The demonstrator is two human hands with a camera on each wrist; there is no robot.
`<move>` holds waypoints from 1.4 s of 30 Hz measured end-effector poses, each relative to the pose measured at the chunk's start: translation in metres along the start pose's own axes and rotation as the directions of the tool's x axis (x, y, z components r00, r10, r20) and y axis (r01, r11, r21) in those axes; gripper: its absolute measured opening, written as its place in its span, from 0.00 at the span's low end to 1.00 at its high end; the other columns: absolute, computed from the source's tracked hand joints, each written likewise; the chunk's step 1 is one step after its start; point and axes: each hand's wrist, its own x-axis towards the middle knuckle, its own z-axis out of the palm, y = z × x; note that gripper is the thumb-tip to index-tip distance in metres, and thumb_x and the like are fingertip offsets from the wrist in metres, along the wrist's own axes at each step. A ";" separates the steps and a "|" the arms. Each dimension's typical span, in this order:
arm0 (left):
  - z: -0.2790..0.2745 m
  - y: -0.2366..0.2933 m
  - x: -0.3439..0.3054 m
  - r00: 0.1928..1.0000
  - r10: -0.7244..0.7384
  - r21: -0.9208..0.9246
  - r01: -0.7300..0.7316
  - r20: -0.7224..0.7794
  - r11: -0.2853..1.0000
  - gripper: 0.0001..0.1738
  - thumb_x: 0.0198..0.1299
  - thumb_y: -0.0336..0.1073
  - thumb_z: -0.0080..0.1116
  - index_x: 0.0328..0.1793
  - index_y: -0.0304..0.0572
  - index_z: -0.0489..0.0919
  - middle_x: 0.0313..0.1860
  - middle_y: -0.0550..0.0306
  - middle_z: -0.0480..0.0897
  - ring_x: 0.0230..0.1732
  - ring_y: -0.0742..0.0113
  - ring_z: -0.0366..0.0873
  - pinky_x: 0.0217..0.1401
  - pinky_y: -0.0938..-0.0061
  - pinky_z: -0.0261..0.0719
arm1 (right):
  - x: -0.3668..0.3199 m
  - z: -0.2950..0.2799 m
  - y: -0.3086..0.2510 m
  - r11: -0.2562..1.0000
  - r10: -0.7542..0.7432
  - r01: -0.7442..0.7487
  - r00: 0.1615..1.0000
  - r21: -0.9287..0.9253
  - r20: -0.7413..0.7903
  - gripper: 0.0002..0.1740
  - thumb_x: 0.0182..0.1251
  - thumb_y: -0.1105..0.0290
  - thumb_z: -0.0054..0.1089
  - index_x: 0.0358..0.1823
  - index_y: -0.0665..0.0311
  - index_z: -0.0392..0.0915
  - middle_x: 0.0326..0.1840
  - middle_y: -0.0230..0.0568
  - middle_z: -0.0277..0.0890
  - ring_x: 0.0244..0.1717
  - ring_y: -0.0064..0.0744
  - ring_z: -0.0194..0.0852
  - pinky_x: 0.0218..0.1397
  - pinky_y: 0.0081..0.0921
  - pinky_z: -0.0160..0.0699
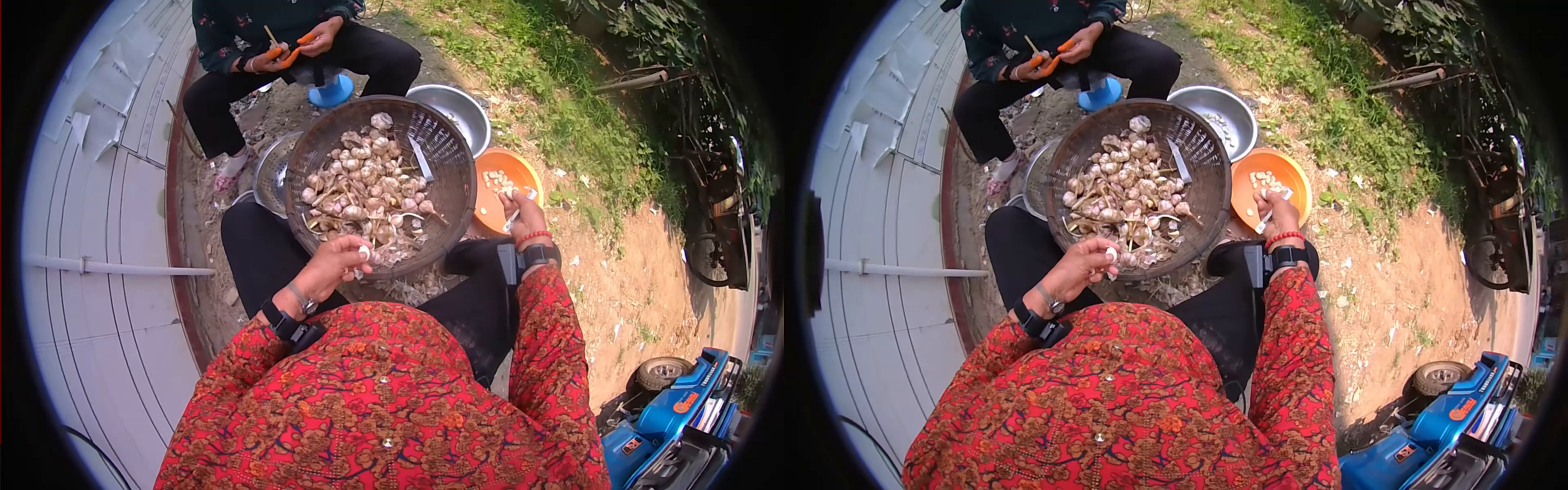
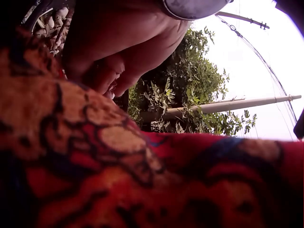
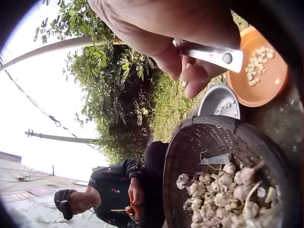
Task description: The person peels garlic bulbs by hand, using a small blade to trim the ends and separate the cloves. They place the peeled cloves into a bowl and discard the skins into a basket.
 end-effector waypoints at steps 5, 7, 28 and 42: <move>-0.003 0.003 -0.009 0.998 0.056 -0.042 -0.056 -0.002 0.998 0.10 0.66 0.31 0.55 0.52 0.39 0.74 0.41 0.59 0.79 0.37 0.76 0.80 0.24 0.87 0.65 | 0.022 -0.009 -0.012 0.987 0.024 -0.014 0.998 0.159 -0.060 0.15 0.70 0.75 0.51 0.53 0.73 0.61 0.53 0.60 0.73 0.49 0.50 0.80 0.40 0.23 0.89; -0.005 0.001 -0.006 0.998 0.063 -0.126 -0.063 -0.001 0.990 0.07 0.65 0.30 0.56 0.49 0.42 0.74 0.39 0.61 0.78 0.38 0.74 0.81 0.23 0.88 0.65 | 0.005 -0.008 -0.017 0.999 -0.035 0.035 0.999 0.004 0.018 0.15 0.70 0.76 0.50 0.55 0.69 0.62 0.47 0.54 0.76 0.43 0.43 0.83 0.31 0.18 0.81; -0.008 -0.012 -0.012 0.960 0.183 -0.280 -0.120 0.210 0.952 0.14 0.67 0.33 0.56 0.57 0.43 0.75 0.42 0.65 0.78 0.40 0.81 0.74 0.30 0.89 0.68 | -0.204 0.062 0.076 0.472 0.204 0.716 0.478 -0.514 0.854 0.20 0.69 0.66 0.55 0.57 0.74 0.72 0.27 0.48 0.76 0.25 0.32 0.77 0.33 0.29 0.75; -0.007 -0.017 -0.023 0.961 0.170 -0.130 -0.144 0.216 0.981 0.10 0.66 0.30 0.54 0.52 0.41 0.75 0.39 0.62 0.78 0.36 0.80 0.77 0.24 0.89 0.66 | -0.229 0.068 0.086 0.277 0.115 0.848 0.438 -0.452 0.892 0.14 0.65 0.68 0.57 0.48 0.67 0.75 0.26 0.60 0.75 0.32 0.60 0.76 0.35 0.48 0.70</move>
